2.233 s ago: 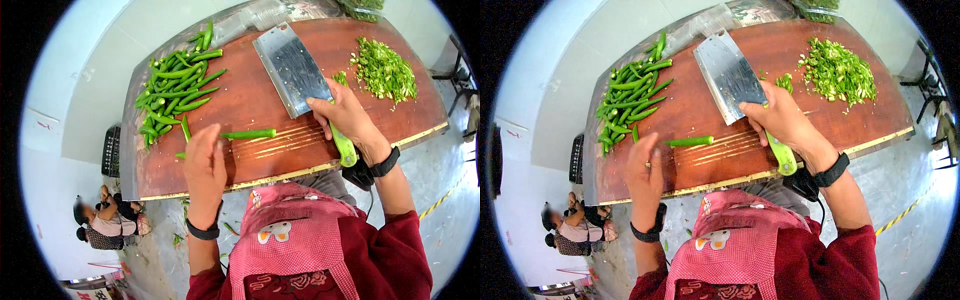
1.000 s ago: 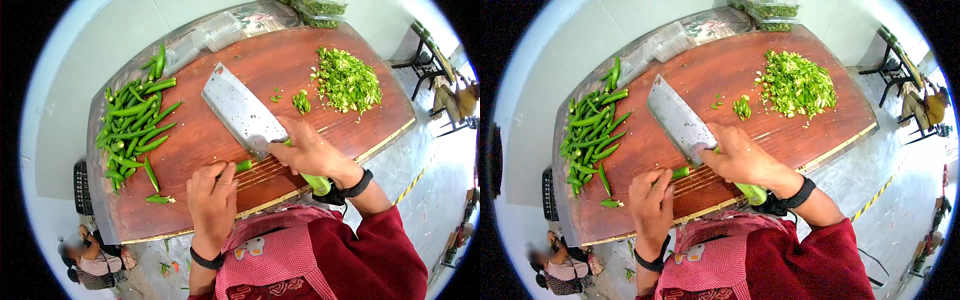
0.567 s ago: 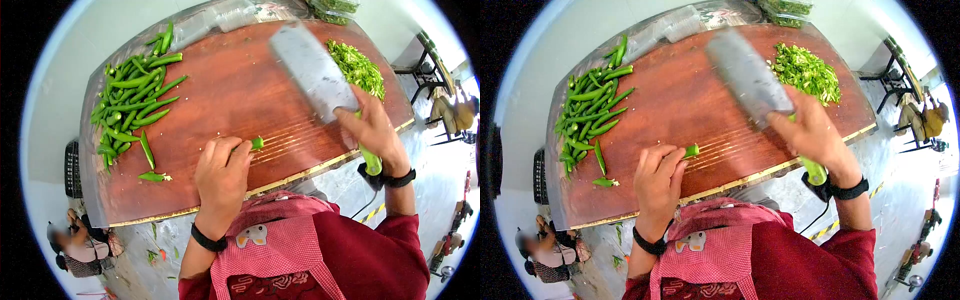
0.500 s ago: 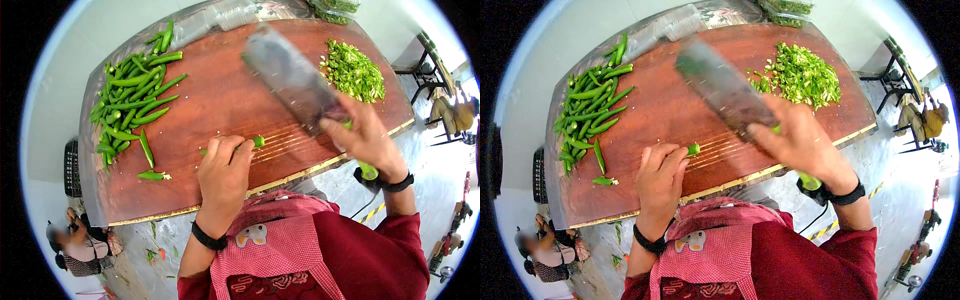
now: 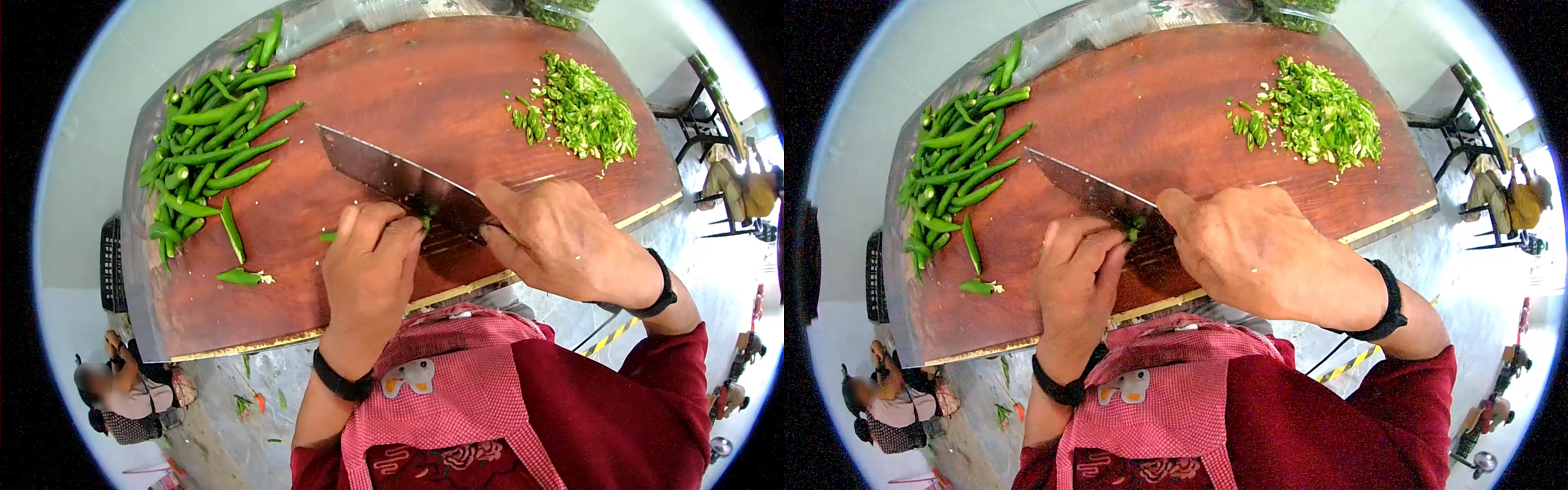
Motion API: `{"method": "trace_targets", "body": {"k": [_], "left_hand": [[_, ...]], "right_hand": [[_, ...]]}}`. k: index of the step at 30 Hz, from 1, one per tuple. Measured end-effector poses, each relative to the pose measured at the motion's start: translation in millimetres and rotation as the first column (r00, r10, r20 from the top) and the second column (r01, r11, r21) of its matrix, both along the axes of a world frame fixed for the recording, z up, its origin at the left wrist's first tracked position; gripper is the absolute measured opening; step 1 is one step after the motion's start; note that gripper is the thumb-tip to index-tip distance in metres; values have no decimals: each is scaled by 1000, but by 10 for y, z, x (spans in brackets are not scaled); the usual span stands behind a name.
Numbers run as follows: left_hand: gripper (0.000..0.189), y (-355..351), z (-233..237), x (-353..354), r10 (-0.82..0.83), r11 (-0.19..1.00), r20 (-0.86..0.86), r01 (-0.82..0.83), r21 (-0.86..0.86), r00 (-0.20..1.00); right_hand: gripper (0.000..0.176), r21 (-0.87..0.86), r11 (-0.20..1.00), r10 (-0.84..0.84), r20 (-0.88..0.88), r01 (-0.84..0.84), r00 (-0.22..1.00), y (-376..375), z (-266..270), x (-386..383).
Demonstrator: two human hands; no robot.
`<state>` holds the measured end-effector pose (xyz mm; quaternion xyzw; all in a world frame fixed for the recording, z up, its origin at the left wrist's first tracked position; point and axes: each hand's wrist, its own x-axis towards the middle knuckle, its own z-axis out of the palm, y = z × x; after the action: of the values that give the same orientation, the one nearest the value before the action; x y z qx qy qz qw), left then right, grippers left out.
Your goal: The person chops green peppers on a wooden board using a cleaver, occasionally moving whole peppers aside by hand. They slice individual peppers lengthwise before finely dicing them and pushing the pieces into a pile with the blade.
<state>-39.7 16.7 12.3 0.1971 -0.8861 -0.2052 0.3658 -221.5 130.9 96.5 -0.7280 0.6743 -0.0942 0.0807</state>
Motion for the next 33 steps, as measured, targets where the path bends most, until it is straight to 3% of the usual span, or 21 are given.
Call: {"method": "trace_targets", "body": {"k": [2,4,5,7,8,10,14,20,23,25,29,32,33], "left_hand": [[19,1,-65,-29,-3,1000,-4,3,-9,1000],[19,-8,-75,-26,-11,1000,-3,11,-16,1000],[18,-11,-82,-26,-16,1000,-8,16,-21,1000],[19,-27,-103,-31,-30,999,-21,29,-41,999],[19,-33,-113,-29,-38,997,-37,36,-61,999],[19,-43,-117,-18,-47,996,-14,46,-71,999],[21,-38,-91,-50,-51,995,-14,50,-83,999],[20,-12,-72,-55,-50,997,55,53,-59,997],[20,-16,-60,-60,-51,997,58,54,-54,997],[24,-25,-78,-45,-49,996,81,54,-69,995],[26,-21,-74,-44,-30,995,107,40,-87,994],[24,-16,-99,-40,-25,994,86,34,-104,996],[24,-28,-94,-41,-25,994,84,34,-107,996]], "right_hand": [[17,1,1000,-24,10,24,1000,-5,-28,-2],[20,-165,985,47,-21,-49,999,-15,-111,-36],[20,-164,985,41,-16,-43,999,-23,-158,-65],[22,-227,968,148,175,-106,973,-33,-243,-114],[22,-227,969,143,182,-101,973,-15,-229,-99],[27,-48,998,-24,245,37,969,24,-139,-61],[31,-97,995,0,275,28,961,57,-89,-52],[47,-2,999,-48,174,49,984,106,8,-7],[46,-4,1000,2,157,-2,988,85,61,19],[39,90,995,35,-5,-34,999,66,90,56],[29,107,992,64,-19,-62,998,-30,95,94],[21,32,995,98,-20,-97,995,-99,-49,144],[20,-103,987,115,-95,-125,989,-123,-102,155]]}}
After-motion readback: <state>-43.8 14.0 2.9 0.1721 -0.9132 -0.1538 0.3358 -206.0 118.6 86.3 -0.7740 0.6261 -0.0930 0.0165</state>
